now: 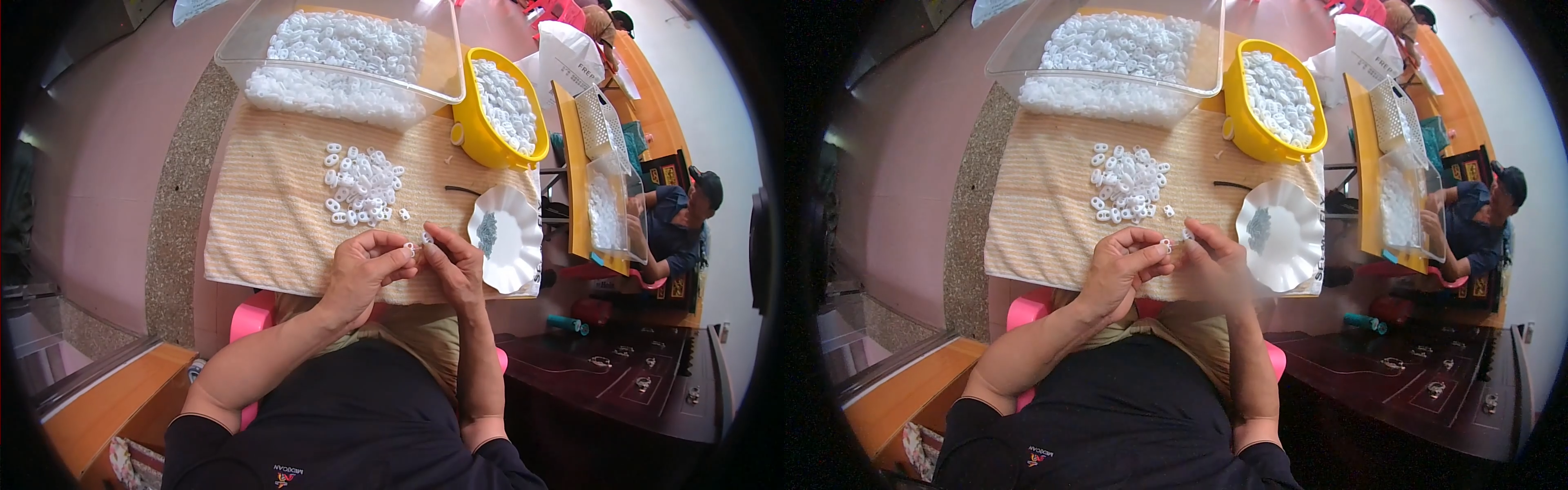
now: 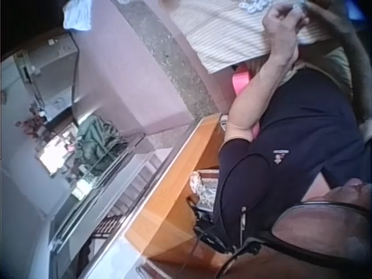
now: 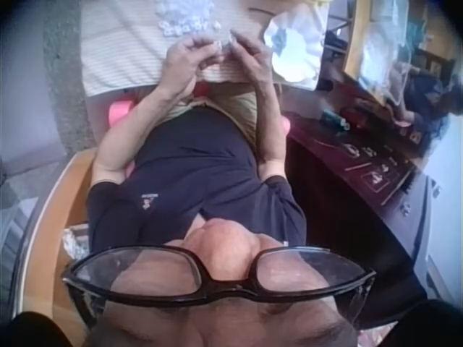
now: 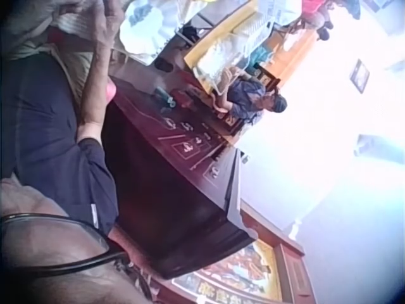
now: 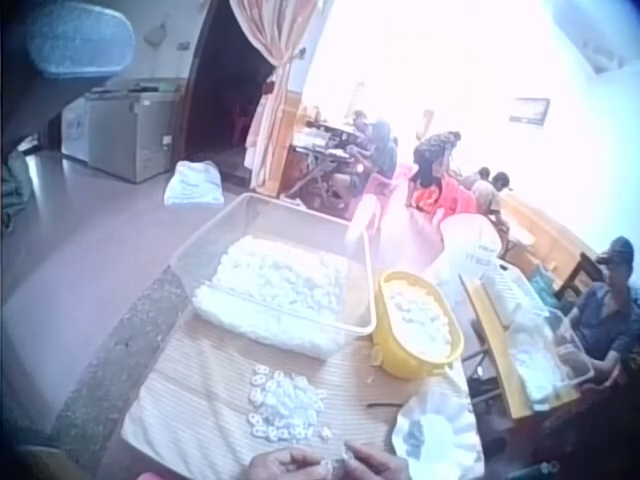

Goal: Assembling small white plastic components by hand at a workbench.

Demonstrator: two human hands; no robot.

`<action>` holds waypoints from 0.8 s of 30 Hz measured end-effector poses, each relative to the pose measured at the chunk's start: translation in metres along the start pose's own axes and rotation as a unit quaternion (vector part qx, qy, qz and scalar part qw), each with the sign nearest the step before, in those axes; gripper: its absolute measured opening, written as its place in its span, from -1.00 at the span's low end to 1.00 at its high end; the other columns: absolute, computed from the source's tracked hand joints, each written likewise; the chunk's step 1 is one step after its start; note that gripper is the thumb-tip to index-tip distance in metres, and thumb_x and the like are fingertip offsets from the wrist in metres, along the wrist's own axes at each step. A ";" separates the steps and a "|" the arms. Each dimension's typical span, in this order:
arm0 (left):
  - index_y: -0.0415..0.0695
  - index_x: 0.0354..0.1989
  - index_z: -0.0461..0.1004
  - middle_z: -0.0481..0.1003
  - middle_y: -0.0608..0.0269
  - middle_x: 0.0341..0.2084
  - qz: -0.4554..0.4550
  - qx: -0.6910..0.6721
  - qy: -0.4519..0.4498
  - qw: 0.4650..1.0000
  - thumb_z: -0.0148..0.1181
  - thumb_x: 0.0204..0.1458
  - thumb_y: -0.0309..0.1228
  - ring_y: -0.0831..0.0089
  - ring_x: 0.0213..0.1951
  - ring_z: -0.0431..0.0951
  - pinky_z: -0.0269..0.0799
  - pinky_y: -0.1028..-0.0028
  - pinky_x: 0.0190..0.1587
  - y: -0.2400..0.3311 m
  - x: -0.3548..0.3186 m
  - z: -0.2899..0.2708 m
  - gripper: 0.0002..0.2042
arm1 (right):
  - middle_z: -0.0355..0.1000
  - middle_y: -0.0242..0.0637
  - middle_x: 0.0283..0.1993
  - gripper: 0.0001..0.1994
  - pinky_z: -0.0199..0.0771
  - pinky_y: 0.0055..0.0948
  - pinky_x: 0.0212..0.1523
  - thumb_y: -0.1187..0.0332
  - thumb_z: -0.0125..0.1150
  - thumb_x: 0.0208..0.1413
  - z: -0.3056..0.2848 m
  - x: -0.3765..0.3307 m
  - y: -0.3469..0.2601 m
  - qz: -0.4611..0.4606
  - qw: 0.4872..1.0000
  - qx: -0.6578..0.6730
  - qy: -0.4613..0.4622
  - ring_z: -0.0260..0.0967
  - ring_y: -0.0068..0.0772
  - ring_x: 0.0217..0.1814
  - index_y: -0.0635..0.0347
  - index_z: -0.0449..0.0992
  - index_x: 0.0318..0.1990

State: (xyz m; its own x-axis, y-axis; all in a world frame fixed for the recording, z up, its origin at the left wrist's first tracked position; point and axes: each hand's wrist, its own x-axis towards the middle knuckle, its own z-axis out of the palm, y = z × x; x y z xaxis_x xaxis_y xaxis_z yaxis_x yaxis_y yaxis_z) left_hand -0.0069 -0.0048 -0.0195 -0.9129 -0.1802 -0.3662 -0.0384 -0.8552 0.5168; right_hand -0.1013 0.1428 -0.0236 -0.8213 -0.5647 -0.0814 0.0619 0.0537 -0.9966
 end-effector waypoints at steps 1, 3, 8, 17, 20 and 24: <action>-0.27 -0.25 0.44 0.54 0.18 -0.40 0.000 0.000 0.000 1.000 0.20 0.03 -0.56 0.51 -0.41 0.57 0.54 0.58 -0.27 0.000 0.000 0.000 -0.87 | 0.47 -0.32 -0.24 -0.71 0.45 -0.61 -0.21 0.55 0.15 0.13 0.002 -0.001 -0.003 0.009 1.000 -0.015 0.004 0.42 -0.60 -0.27 0.40 0.44 0.02; -0.27 -0.25 0.44 0.54 0.18 -0.40 0.003 -0.006 -0.001 1.000 0.20 0.03 -0.57 0.51 -0.41 0.56 0.54 0.57 -0.27 -0.001 0.001 -0.001 -0.87 | 0.47 -0.32 -0.25 -0.73 0.45 -0.61 -0.22 0.55 0.16 0.13 0.003 -0.002 -0.005 0.018 0.999 -0.030 0.008 0.42 -0.61 -0.28 0.40 0.45 -0.01; -0.25 -0.22 0.43 0.53 0.20 -0.36 0.004 0.004 -0.013 1.000 0.18 0.05 -0.57 0.49 -0.37 0.56 0.54 0.52 -0.23 0.000 0.002 -0.004 -0.87 | 0.47 -0.33 -0.25 -0.86 0.44 -0.62 -0.28 0.55 0.15 0.12 0.001 -0.002 -0.001 0.008 0.992 -0.116 0.042 0.40 -0.62 -0.30 0.38 0.48 -0.17; -0.27 -0.26 0.43 0.51 0.22 -0.40 0.004 0.007 -0.005 1.000 0.20 0.03 -0.56 0.53 -0.39 0.54 0.55 0.56 -0.24 0.003 0.000 -0.003 -0.88 | 0.42 -0.15 -0.31 -0.82 0.42 -0.39 -0.29 0.56 0.14 0.04 0.000 0.002 -0.035 -0.168 0.880 -0.439 -0.076 0.44 -0.19 -0.29 0.28 0.50 -0.17; -0.25 -0.26 0.44 0.51 0.24 -0.41 0.002 0.013 -0.005 1.000 0.20 0.04 -0.56 0.53 -0.40 0.55 0.54 0.55 -0.25 0.002 -0.001 -0.002 -0.88 | 0.43 -0.12 -0.29 -0.82 0.43 -0.32 -0.28 0.55 0.14 0.00 0.003 0.002 -0.041 -0.171 0.861 -0.471 -0.089 0.43 -0.07 -0.27 0.27 0.51 -0.19; -0.23 -0.25 0.44 0.52 0.24 -0.42 0.002 0.019 -0.002 1.000 0.19 0.04 -0.56 0.53 -0.40 0.55 0.54 0.54 -0.25 0.002 0.000 -0.002 -0.88 | 0.44 -0.13 -0.30 -0.82 0.43 -0.29 -0.28 0.54 0.16 -0.01 0.003 0.006 -0.036 -0.174 0.855 -0.478 -0.099 0.44 -0.07 -0.27 0.26 0.51 -0.20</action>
State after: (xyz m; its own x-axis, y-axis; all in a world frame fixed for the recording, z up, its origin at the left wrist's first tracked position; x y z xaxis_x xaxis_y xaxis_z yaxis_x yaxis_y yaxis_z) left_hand -0.0061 -0.0073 -0.0200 -0.9149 -0.1820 -0.3603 -0.0497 -0.8349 0.5481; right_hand -0.1068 0.1350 0.0117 -0.5775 -0.8068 0.1250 -0.7370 0.4493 -0.5050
